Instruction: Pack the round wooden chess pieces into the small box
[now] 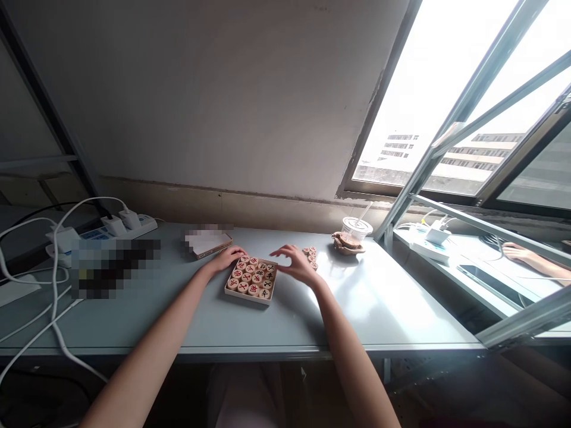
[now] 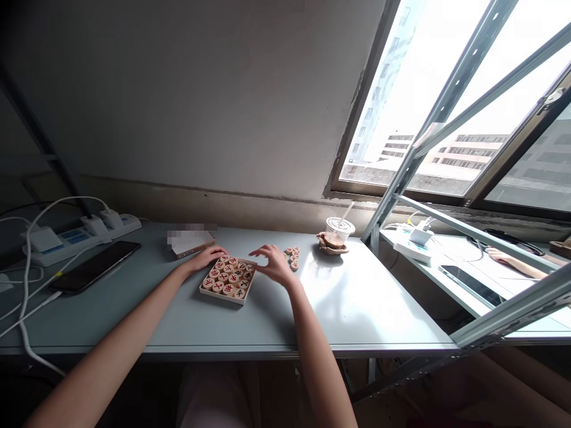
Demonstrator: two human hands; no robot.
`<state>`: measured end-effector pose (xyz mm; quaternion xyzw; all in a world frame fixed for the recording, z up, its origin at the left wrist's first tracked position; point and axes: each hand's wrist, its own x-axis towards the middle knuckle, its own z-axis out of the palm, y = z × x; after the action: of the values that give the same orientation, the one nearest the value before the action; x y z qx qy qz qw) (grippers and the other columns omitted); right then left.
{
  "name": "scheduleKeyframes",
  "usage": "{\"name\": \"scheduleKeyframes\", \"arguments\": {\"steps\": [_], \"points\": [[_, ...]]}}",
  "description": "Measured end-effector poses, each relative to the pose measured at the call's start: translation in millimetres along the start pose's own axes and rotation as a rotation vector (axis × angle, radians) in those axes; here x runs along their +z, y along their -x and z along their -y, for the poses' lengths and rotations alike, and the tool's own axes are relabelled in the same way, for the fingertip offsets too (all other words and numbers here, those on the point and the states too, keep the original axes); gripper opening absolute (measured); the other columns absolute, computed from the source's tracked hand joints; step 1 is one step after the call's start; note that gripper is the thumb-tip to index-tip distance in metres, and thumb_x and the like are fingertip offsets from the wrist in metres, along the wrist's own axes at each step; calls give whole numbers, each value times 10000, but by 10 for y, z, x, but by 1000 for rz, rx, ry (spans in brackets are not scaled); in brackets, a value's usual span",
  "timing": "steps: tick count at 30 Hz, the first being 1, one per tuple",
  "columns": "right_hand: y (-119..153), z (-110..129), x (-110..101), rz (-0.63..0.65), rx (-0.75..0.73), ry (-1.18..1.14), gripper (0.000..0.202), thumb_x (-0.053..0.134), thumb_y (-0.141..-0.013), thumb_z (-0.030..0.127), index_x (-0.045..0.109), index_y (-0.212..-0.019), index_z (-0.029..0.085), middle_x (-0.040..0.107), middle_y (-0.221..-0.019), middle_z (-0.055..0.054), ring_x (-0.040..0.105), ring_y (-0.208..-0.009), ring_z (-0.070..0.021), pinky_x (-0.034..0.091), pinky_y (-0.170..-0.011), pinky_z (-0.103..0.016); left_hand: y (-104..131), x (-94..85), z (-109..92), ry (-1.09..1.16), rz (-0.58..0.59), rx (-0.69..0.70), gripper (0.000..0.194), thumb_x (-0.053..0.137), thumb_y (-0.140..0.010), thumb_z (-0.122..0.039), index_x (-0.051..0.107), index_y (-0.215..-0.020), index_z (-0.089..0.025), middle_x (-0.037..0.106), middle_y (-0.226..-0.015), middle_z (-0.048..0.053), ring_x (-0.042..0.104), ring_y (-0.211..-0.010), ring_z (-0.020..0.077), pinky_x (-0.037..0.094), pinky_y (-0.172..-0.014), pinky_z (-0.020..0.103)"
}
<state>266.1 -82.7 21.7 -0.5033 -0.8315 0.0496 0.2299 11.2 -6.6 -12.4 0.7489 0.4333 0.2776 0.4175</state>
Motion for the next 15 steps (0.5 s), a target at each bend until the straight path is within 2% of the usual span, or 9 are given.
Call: {"name": "scheduleKeyframes", "arguments": {"steps": [2, 5, 8, 11, 15], "points": [[-26, 175, 72, 99, -178, -107, 307, 600, -786, 390, 588, -1084, 315, 578, -1050, -5, 485, -998, -163, 363, -833, -266, -18, -2, 23, -11, -6, 33, 368, 455, -740, -481, 620, -857, -174, 625, -983, 76, 547, -964, 229, 421, -838, 307], [-48, 319, 189, 145, -218, -143, 261, 631, -766, 374, 617, -1017, 304, 596, -1014, 9, 503, -975, -155, 352, -852, -275, -37, -1, 61, -9, -18, 59, 354, 459, -742, -468, 624, -854, -175, 625, -976, 70, 550, -959, 221, 414, -848, 299], [-55, 297, 204, 121, -168, -173, 239, 612, -774, 409, 624, -970, 273, 598, -963, 1, 511, -926, -150, 359, -832, -275, -37, -2, 83, 0, -12, 48, 340, 461, -747, -453, 620, -866, -177, 619, -982, 69, 553, -957, 222, 420, -828, 296], [-40, 162, 107, 63, -78, -167, 250, 559, -807, 434, 604, -980, 259, 583, -952, -7, 496, -903, -150, 366, -798, -271, -29, -6, 79, 8, -7, 42, 345, 464, -745, -458, 618, -869, -176, 617, -991, 72, 552, -955, 226, 425, -814, 300], [25, -76, -12, -47, 133, 113, 167, 544, -813, 361, 613, -920, 254, 553, -998, -30, 452, -941, -192, 322, -830, -332, -15, -8, 51, -1, -1, 21, 368, 468, -734, -480, 619, -868, -173, 618, -986, 78, 552, -948, 235, 432, -788, 299]]}}
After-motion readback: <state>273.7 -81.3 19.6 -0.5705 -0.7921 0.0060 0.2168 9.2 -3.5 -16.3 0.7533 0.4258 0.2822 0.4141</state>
